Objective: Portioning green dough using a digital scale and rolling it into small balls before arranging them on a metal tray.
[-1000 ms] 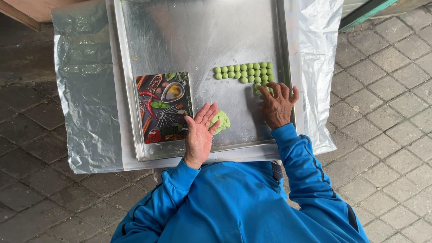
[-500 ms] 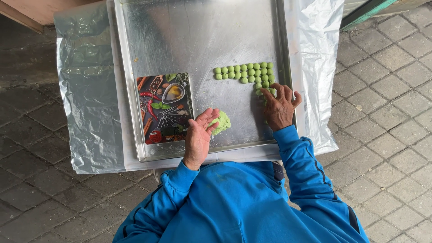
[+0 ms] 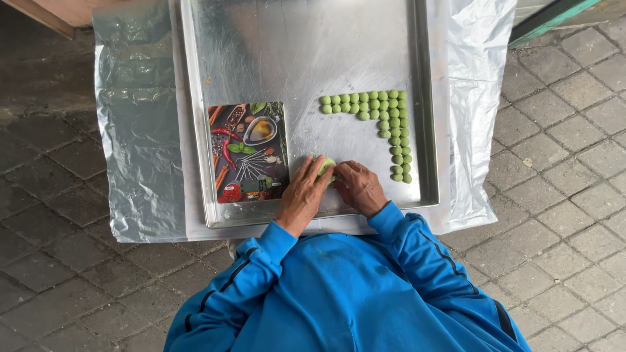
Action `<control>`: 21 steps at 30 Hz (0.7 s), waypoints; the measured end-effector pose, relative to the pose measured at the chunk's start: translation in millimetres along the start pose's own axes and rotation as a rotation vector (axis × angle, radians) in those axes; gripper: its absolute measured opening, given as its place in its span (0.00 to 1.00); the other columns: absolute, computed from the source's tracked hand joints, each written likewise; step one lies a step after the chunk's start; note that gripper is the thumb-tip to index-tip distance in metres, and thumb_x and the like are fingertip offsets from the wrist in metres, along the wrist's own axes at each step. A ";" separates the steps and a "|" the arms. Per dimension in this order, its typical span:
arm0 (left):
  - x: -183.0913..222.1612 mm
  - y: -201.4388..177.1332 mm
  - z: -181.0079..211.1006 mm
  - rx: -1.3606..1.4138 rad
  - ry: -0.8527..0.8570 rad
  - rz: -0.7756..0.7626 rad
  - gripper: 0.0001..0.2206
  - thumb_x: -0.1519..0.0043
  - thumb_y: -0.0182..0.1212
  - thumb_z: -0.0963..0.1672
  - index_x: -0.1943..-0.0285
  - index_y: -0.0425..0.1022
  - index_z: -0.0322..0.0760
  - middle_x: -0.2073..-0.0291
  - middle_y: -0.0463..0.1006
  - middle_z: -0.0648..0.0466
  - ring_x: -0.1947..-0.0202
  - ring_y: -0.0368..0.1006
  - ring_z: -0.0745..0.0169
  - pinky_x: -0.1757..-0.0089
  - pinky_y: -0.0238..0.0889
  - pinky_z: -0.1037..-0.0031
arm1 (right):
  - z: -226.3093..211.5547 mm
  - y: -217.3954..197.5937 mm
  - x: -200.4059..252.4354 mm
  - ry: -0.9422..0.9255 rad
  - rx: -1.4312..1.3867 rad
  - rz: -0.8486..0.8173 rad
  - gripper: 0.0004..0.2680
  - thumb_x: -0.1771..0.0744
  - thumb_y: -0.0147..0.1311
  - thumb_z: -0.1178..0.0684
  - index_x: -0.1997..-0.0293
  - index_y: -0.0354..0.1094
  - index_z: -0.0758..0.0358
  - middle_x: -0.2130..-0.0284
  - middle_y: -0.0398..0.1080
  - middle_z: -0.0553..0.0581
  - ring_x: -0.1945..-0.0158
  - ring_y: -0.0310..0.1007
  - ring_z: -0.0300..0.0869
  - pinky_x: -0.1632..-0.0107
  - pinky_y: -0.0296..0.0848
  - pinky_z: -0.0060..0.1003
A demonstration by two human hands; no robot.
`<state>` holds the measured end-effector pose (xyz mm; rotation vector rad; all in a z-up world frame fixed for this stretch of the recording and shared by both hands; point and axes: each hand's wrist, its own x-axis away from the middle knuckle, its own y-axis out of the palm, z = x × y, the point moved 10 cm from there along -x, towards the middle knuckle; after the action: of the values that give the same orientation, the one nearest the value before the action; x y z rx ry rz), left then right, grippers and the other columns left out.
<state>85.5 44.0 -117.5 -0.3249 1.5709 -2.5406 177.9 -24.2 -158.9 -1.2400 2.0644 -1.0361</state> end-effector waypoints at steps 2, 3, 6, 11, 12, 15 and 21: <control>-4.0 -10.7 2.9 0.001 0.046 0.064 0.25 0.37 0.64 0.37 0.29 0.65 0.35 0.31 0.62 0.38 0.30 0.61 0.34 0.37 0.65 0.49 | -7.3 -5.2 -3.9 -0.032 0.009 0.006 0.09 0.33 0.59 0.55 0.48 0.71 0.52 0.61 0.75 0.58 0.55 0.79 0.58 0.56 0.81 0.53; -7.9 -5.6 -2.1 0.001 0.045 0.069 0.25 0.37 0.64 0.37 0.29 0.65 0.35 0.31 0.62 0.38 0.30 0.61 0.34 0.37 0.65 0.49 | -4.2 -4.2 -5.0 -0.036 0.012 0.006 0.09 0.33 0.59 0.55 0.48 0.71 0.52 0.61 0.75 0.58 0.55 0.79 0.58 0.56 0.81 0.53; -19.7 -5.6 -16.9 0.133 0.034 0.132 0.18 0.33 0.55 0.38 0.35 0.59 0.40 0.47 0.75 0.41 0.44 0.76 0.43 0.44 0.73 0.56 | 4.7 -14.7 -9.0 -0.029 -0.044 0.061 0.08 0.32 0.57 0.56 0.47 0.70 0.54 0.67 0.76 0.59 0.60 0.81 0.56 0.61 0.81 0.51; -33.6 0.9 -57.3 0.661 -0.147 0.114 0.15 0.30 0.57 0.48 0.36 0.69 0.43 0.49 0.76 0.48 0.53 0.79 0.47 0.57 0.76 0.61 | -22.3 -69.5 -14.3 -0.019 -0.432 0.126 0.13 0.30 0.56 0.50 0.39 0.70 0.59 0.50 0.73 0.68 0.49 0.77 0.64 0.56 0.82 0.52; -27.6 -13.8 -46.8 0.658 -0.151 0.112 0.15 0.30 0.57 0.48 0.36 0.69 0.43 0.49 0.76 0.48 0.53 0.79 0.47 0.57 0.76 0.61 | -26.3 -65.2 -11.8 -0.019 -0.437 0.125 0.13 0.30 0.56 0.50 0.39 0.70 0.59 0.50 0.73 0.68 0.49 0.77 0.64 0.56 0.82 0.52; -18.9 -50.2 -13.4 0.840 -0.110 0.178 0.15 0.26 0.48 0.45 0.37 0.73 0.33 0.51 0.76 0.35 0.50 0.76 0.33 0.50 0.69 0.52 | -41.1 -66.7 -8.3 0.000 -0.490 0.178 0.15 0.29 0.53 0.53 0.33 0.66 0.62 0.51 0.72 0.75 0.49 0.74 0.72 0.57 0.79 0.63; -0.7 -27.8 -21.2 1.017 -0.267 0.485 0.22 0.24 0.35 0.53 0.48 0.73 0.38 0.68 0.74 0.40 0.64 0.73 0.53 0.61 0.66 0.60 | -46.7 -57.6 0.6 0.116 -0.563 0.221 0.11 0.25 0.36 0.51 0.41 0.64 0.61 0.72 0.73 0.73 0.70 0.76 0.60 0.69 0.76 0.51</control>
<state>80.8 74.9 -101.9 -0.1140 0.1211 -2.3817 171.8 -25.3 -85.0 -1.1771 2.6214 -0.4431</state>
